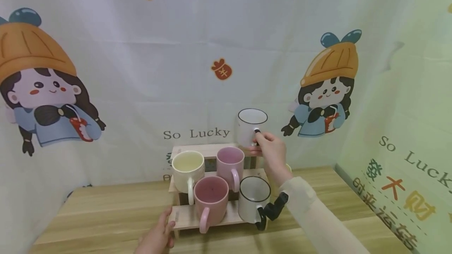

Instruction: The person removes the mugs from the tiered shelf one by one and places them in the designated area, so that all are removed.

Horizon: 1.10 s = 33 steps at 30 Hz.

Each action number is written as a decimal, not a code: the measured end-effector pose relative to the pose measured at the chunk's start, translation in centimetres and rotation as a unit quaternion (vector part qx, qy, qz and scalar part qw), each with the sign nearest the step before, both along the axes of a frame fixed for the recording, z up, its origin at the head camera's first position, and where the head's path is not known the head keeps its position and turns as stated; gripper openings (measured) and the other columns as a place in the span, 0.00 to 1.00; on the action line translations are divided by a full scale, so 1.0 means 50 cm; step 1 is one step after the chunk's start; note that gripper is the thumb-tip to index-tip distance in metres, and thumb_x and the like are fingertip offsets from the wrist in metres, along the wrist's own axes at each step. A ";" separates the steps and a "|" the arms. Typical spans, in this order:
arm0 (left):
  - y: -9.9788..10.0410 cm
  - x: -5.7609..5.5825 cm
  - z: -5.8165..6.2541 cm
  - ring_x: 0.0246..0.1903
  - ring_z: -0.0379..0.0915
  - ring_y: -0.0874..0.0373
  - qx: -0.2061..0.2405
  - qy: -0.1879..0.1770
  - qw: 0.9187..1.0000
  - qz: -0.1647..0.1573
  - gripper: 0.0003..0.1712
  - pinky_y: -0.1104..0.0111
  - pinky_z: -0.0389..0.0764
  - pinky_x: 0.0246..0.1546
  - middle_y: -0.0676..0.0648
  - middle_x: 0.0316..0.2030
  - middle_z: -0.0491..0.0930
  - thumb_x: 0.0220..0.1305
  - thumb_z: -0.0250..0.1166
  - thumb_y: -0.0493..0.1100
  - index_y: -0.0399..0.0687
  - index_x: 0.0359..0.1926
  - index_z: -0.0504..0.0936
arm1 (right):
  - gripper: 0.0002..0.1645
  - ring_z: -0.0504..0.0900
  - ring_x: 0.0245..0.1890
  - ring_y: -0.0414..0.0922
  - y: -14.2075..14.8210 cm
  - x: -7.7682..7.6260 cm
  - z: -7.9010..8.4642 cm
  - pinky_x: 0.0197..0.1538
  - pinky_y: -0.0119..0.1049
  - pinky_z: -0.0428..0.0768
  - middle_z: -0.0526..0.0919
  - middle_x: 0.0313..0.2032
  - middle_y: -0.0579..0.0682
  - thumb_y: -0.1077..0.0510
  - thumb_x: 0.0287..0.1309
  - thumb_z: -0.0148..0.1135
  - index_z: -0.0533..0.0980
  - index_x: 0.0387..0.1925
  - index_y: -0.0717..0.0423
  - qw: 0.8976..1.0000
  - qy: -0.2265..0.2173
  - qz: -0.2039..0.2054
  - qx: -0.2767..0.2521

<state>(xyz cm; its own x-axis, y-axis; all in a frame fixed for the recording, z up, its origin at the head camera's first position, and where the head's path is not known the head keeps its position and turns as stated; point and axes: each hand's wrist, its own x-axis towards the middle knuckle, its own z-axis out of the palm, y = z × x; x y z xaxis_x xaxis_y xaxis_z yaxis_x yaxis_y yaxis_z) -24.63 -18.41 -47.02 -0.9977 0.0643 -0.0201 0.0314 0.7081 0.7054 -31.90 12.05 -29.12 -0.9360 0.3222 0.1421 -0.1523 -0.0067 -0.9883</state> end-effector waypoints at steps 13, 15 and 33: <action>-0.003 0.002 0.001 0.18 0.66 0.57 0.009 0.005 1.000 -0.008 0.33 0.58 0.70 0.31 0.51 0.16 0.74 0.74 0.46 0.50 0.42 0.73 0.49 | 0.13 0.81 0.16 0.35 0.060 0.007 -0.021 0.26 0.28 0.81 0.81 0.21 0.48 0.62 0.59 0.51 0.76 0.33 0.71 0.998 0.037 -0.042 -0.016; -0.003 0.002 0.002 0.17 0.64 0.57 0.019 0.006 1.000 -0.011 0.33 0.65 0.66 0.25 0.50 0.16 0.74 0.74 0.46 0.49 0.41 0.73 0.49 | 0.13 0.81 0.16 0.35 0.071 0.007 -0.022 0.26 0.28 0.81 0.81 0.20 0.46 0.61 0.59 0.51 0.76 0.32 0.69 0.998 0.030 -0.048 -0.010; -0.001 0.001 0.005 0.19 0.66 0.56 0.007 -0.012 1.000 -0.001 0.33 0.34 0.55 0.49 0.52 0.17 0.76 0.75 0.45 0.52 0.46 0.73 0.48 | 0.13 0.81 0.15 0.33 0.169 0.015 -0.059 0.26 0.27 0.80 0.80 0.15 0.42 0.62 0.59 0.50 0.74 0.33 0.72 0.996 0.022 -0.087 -0.002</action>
<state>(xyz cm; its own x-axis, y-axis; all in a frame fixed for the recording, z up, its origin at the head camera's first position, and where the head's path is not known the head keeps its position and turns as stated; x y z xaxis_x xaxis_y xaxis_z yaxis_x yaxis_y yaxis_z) -24.58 -18.48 -46.79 -0.9969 0.0665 -0.0425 0.0161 0.6980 0.7159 -31.18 20.49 -32.07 -0.8586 0.4802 0.1798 -0.1944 0.0195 -0.9807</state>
